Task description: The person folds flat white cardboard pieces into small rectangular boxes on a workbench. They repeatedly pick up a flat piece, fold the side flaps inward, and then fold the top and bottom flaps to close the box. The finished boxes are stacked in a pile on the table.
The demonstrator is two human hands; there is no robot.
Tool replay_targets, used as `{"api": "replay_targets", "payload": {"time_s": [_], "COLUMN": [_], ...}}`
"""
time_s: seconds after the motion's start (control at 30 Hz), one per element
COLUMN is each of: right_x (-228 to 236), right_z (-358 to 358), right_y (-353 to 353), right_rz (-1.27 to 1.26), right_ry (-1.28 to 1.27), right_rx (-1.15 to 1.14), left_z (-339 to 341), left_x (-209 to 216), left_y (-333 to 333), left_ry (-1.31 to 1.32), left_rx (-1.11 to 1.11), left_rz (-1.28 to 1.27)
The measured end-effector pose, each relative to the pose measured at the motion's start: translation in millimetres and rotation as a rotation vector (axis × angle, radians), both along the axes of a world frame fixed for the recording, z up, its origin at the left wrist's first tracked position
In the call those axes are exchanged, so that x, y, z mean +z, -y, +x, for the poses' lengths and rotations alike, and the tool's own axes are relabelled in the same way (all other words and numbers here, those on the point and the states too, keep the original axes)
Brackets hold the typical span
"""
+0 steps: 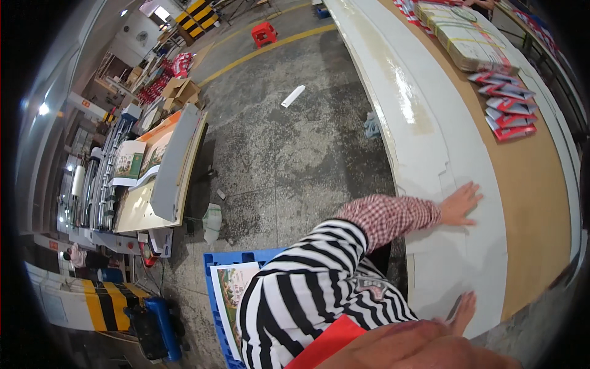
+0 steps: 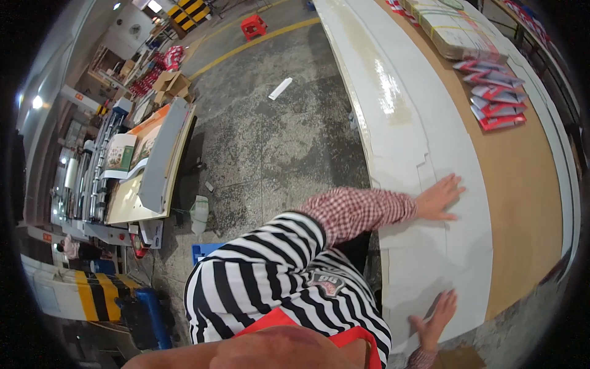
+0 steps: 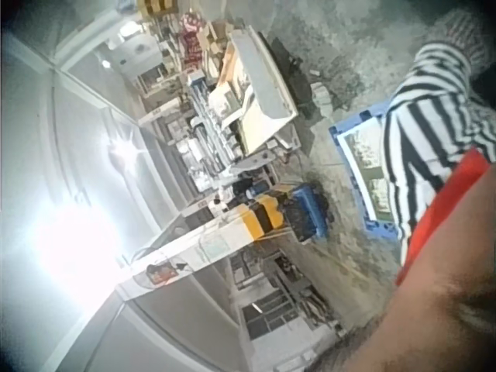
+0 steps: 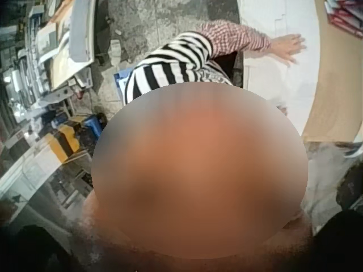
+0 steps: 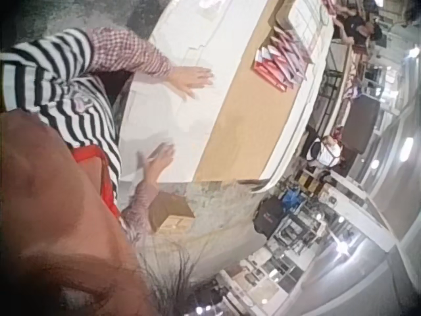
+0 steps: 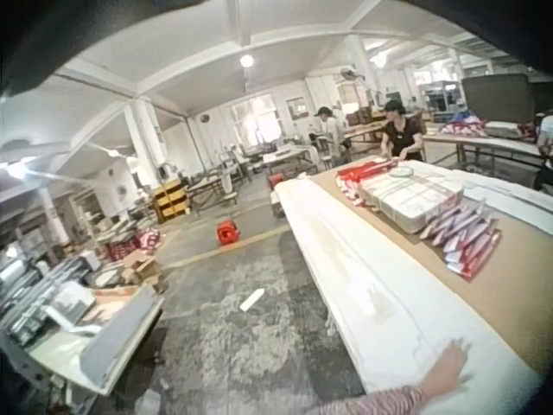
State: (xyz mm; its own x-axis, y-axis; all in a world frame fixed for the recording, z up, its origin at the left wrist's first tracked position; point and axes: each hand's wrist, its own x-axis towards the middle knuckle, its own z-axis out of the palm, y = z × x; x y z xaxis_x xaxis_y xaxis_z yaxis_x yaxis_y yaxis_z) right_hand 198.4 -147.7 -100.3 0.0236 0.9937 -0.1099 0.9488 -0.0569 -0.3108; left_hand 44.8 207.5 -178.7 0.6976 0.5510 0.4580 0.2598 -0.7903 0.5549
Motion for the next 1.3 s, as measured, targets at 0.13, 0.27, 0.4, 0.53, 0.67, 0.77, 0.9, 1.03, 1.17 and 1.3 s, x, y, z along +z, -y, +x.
{"api": "replay_targets", "payload": {"time_s": [0.13, 0.27, 0.4, 0.53, 0.67, 0.77, 0.9, 1.03, 1.17, 1.3], "right_x": [-6.7, 9.1, 18.4, 25.9, 27.9, 30.7, 14.4, 6.4, 9.5, 2.7], "right_z": [-57.3, -73.4, -63.7, -48.7, -36.1, -37.7, -64.1, -66.2, -54.3, -20.4], "right_y": [119.5, 123.7, 138.6, 145.5, 142.5, 136.0, 131.4, 157.5, 170.5, 186.7], "right_rz": [-0.200, -0.177, -0.196, -0.212, -0.309, -0.290, -0.112, 0.090, 0.035, -0.069], "right_ry": [0.207, 0.120, -0.010, -0.166, -0.274, -0.279, -0.073, -0.006, 0.021, -0.232], "right_rx": [-0.113, -0.137, -0.161, -0.140, -0.103, -0.081, -0.292, -0.458, -0.431, -0.466], "left_z": [1.8, -19.0, -11.9, -5.9, -41.5, -71.4, -82.0, -70.1, -23.9, -1.0], "left_x": [-19.2, -14.5, 13.7, 51.0, 49.0, 29.3, 40.2, 53.6, 11.4, 33.7], "left_y": [-6.5, -8.3, -2.3, 44.8, 114.1, 128.0, 138.2, 162.5, 187.8, 199.3], "left_ry": [0.027, -0.007, 0.041, -0.027, -0.449, -0.350, -0.296, -0.057, -0.117, -0.354], "left_rx": [-0.034, -0.036, -0.104, -0.580, -0.921, -0.975, -1.009, -0.955, -0.896, -0.808], "left_rz": [0.080, 0.091, 0.189, 0.012, 0.058, 0.135, 0.162, 0.183, 0.020, -0.064]}}
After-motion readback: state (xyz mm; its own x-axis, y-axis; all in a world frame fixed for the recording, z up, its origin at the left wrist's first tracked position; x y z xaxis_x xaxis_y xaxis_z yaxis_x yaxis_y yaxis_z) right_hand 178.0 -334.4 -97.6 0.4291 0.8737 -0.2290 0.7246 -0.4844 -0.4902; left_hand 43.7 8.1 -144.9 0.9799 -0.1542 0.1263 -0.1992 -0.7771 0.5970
